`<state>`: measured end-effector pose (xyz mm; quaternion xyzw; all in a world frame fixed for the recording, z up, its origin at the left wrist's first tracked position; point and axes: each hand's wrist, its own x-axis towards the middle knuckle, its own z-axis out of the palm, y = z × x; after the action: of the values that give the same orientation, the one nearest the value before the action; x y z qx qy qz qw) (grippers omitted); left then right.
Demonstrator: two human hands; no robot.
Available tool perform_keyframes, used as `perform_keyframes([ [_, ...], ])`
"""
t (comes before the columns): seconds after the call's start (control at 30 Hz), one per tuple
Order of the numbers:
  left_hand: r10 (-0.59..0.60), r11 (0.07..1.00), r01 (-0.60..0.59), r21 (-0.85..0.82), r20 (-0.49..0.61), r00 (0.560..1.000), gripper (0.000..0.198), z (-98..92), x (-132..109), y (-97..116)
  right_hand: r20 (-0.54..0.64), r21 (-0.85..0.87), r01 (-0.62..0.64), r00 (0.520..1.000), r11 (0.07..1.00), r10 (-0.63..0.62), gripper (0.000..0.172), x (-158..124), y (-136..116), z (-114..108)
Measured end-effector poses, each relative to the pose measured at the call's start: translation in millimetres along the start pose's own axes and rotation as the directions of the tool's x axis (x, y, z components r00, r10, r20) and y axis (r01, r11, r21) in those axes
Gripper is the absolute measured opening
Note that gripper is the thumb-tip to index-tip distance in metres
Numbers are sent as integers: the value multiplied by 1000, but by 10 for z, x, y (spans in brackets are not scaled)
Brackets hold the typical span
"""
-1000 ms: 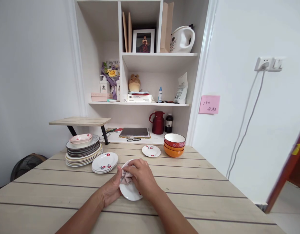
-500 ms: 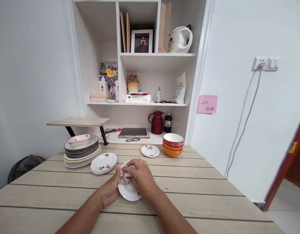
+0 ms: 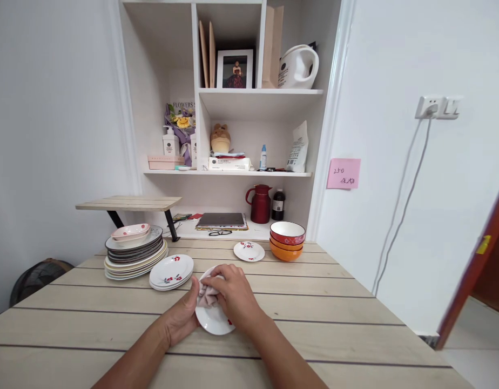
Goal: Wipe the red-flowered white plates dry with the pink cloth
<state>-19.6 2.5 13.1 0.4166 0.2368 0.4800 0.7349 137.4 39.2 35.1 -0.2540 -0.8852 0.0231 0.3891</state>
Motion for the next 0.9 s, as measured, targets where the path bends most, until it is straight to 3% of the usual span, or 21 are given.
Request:
perform_keyframes([
  [0.9,-17,1000,17,-18,-15,1000,74,-39,15,-19,23,12,-26,999,1000,26,60,3,8,-3],
])
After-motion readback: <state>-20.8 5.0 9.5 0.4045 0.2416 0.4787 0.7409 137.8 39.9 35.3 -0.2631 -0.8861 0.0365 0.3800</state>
